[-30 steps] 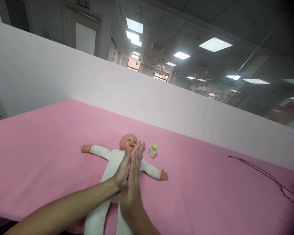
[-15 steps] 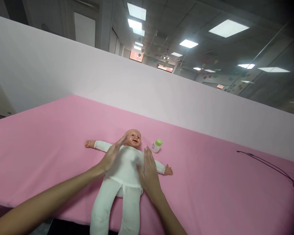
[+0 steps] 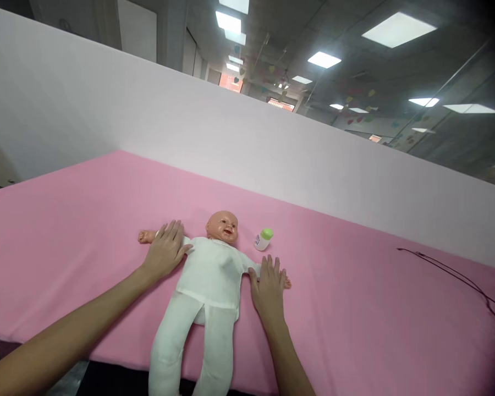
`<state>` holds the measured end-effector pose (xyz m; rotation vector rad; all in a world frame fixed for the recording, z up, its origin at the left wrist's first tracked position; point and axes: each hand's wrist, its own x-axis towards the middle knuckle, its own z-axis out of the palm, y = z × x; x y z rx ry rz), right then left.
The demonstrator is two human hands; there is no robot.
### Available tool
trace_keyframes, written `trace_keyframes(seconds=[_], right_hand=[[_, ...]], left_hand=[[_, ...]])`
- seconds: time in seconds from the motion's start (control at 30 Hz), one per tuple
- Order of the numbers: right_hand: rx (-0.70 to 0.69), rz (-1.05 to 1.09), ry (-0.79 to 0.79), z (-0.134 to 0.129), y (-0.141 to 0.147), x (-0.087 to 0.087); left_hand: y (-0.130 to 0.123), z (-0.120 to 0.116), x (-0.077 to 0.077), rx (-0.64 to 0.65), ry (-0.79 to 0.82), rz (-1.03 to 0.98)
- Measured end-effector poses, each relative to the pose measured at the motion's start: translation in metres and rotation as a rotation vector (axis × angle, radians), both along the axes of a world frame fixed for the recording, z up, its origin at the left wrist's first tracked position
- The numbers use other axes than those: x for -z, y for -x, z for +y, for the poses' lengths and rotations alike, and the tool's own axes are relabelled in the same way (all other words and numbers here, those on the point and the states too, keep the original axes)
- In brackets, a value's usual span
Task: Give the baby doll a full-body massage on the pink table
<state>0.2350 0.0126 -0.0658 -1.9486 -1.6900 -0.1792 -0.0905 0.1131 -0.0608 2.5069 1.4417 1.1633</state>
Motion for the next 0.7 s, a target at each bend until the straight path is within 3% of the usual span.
trace_keyframes(seconds=[0.17,0.27,0.5,0.6,0.7], right_hand=[[-0.340,0.150,0.080,0.000,0.020,-0.003],[-0.378,0.123,0.116,0.005,0.024,0.002],[-0.008,-0.045,0.011,0.005,-0.012,0.000],[0.227,-0.064,-0.057,-0.007,-0.029,-0.008],[0.463,-0.081,-0.014,-0.018,-0.040,-0.013]], left_hand=[[-0.005,-0.012,-0.002,0.377,0.050,0.102],[-0.009,-0.012,0.002,0.386,0.098,0.161],[0.012,0.008,-0.003,0.015,0.033,0.280],[0.044,0.019,-0.013,-0.104,0.174,0.295],[0.085,0.030,-0.023,-0.076,0.408,0.237]])
